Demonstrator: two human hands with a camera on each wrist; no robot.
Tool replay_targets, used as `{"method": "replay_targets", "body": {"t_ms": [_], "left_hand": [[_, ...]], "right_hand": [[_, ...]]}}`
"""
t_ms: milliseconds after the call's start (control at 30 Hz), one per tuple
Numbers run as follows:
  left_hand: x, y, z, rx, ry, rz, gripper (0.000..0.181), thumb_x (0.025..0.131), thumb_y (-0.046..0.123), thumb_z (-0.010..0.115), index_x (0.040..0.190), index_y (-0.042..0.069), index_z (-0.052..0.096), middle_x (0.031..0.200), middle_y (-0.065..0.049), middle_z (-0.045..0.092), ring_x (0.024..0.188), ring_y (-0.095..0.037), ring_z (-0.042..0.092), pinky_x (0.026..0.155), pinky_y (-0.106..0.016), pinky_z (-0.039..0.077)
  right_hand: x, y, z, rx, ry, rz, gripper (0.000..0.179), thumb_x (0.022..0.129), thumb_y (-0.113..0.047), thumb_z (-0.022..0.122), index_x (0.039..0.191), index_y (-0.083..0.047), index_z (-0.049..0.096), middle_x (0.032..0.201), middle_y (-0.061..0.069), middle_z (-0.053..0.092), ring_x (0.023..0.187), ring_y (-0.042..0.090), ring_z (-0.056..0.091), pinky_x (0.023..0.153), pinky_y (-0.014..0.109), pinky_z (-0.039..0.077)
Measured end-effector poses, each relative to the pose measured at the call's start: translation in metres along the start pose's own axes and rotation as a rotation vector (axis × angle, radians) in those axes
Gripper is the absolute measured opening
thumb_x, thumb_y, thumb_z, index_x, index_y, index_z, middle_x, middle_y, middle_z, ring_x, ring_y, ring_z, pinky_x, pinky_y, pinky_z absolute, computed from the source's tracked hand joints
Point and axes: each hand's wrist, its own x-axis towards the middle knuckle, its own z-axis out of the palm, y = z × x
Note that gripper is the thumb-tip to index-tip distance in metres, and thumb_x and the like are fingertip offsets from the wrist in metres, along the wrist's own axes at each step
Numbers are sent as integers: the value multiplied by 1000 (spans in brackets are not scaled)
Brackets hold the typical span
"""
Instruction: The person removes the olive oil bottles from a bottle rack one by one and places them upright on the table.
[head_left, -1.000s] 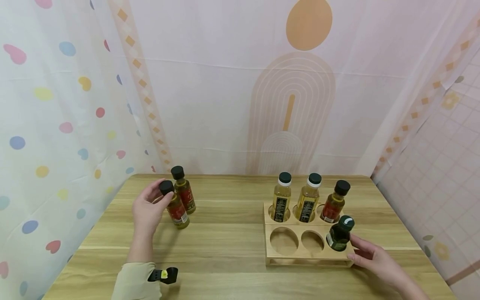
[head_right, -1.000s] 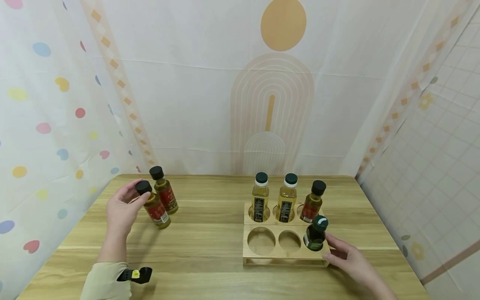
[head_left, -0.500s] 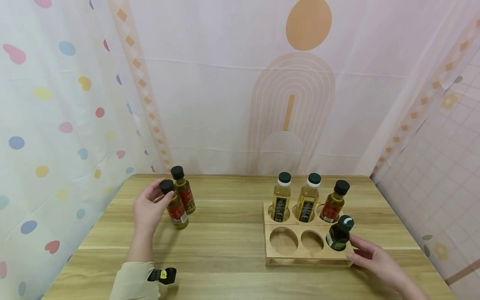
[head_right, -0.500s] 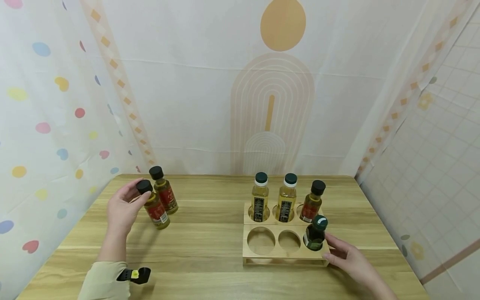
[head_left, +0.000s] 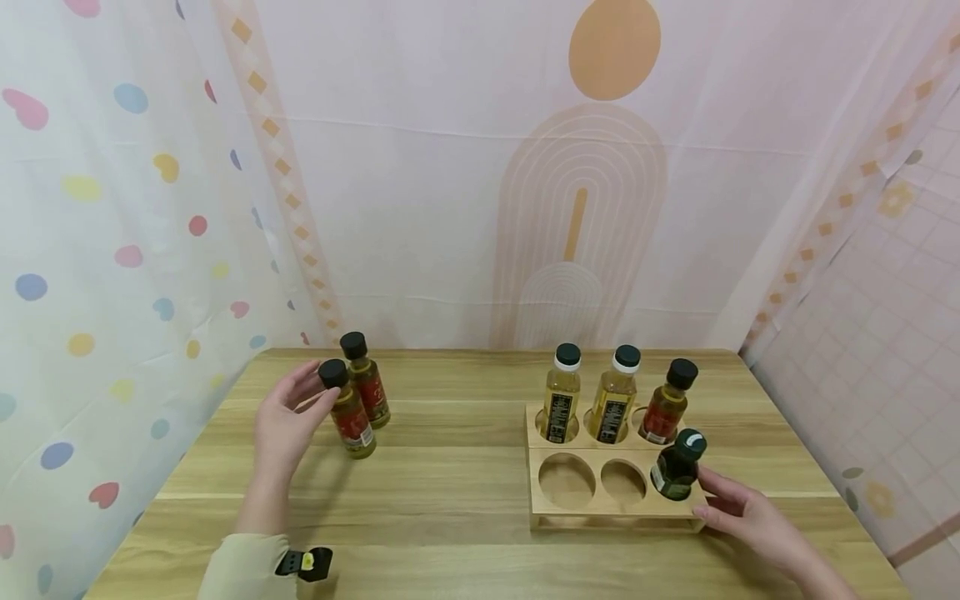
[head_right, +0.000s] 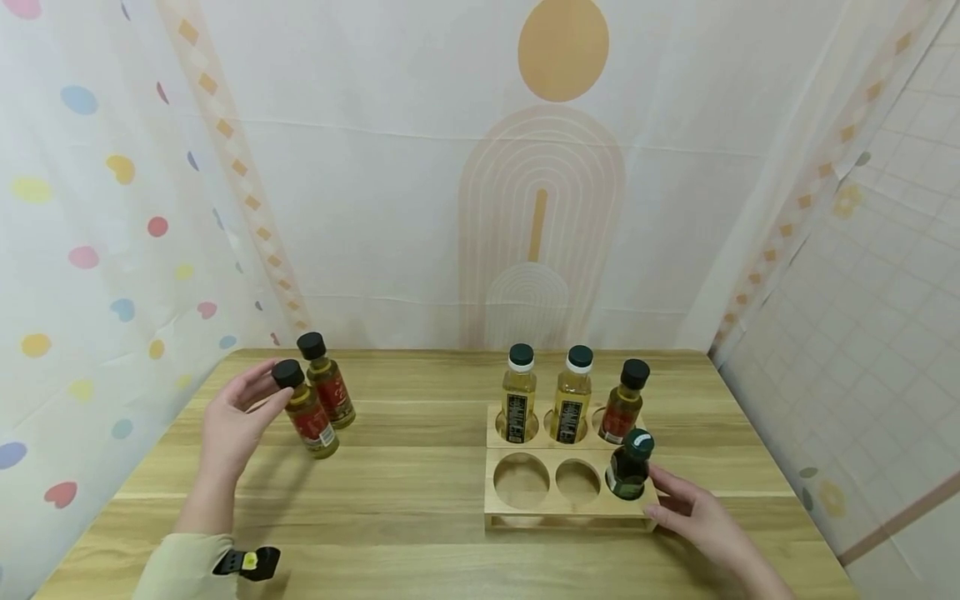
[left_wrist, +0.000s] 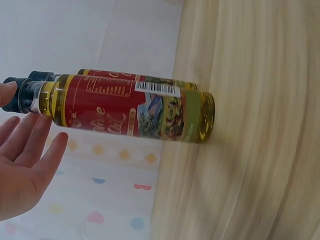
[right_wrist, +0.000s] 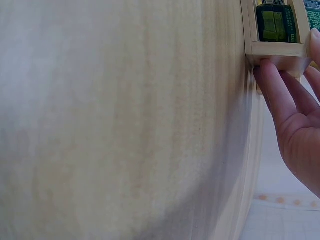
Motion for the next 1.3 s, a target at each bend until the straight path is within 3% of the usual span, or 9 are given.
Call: {"method": "replay_targets", "body": {"t_ms": [133,433,533,667,833,900,1033,1200,1300], "left_hand": [[-3,-1,-4,27,-12,49,53,91,15,74,139,2,54,121,-6,68,98,3,61,83,-11,48],[-10,-2,-12,94,-52,106,54,91,17,74,139,0,53,124,-20,65,99,2,62,81,-10,49],[-13,-2,-15,87,-63,126,54,91,13,74,138,0,53,124,-22,64,98,4,62,81,-10,49],[-18,-2,-18,79,-76,142,56,90,11,75,139,-1,52,125,-22,64,97,5,62,80,-10,49],[-24,-1,-21,103,-86,150,56,90,10,74,140,0,51,122,-23,65,95,6,63,80,-10,50],[-27,-1,-21,120,-87,159,55,90,9,74,139,-1,52,120,-23,66,93,8,62,80,-10,50],[-32,0,-20,135,-98,179,52,90,7,73,137,-2,53,116,-24,67,90,9,63,79,-11,50],[-40,1,-12,82,-139,200,53,88,3,74,136,-3,53,115,-23,68,91,5,65,81,-11,50],[-44,1,-6,48,-166,217,54,87,1,75,136,-4,53,115,-22,68,92,3,65,81,-12,50]], "right_hand": [[0,0,0,4,-1,-6,66,98,-14,63,144,18,29,145,44,26,102,-16,48,84,18,50],[0,1,-1,6,-2,-7,66,98,-14,63,145,18,29,145,44,26,103,-12,51,83,19,51],[1,1,-1,-8,0,-4,66,98,-14,63,144,18,30,145,44,27,111,8,59,83,19,52],[1,0,-1,-19,0,-5,65,98,-15,63,144,18,30,144,44,28,116,35,57,83,20,52],[1,0,-1,5,-11,-19,65,98,-13,63,144,19,29,144,45,26,107,-2,56,83,20,52],[1,1,-1,9,-12,-22,65,98,-13,62,144,19,29,144,45,26,104,-10,52,83,19,52],[1,2,-1,0,-5,-19,65,98,-14,63,144,18,29,144,45,26,108,-2,56,83,19,51],[0,3,-1,-10,3,-22,64,98,-12,63,144,19,30,144,45,27,109,3,57,83,19,52],[0,4,0,-18,-4,-39,64,98,-11,62,143,21,29,142,46,27,114,24,59,83,20,52]]}}
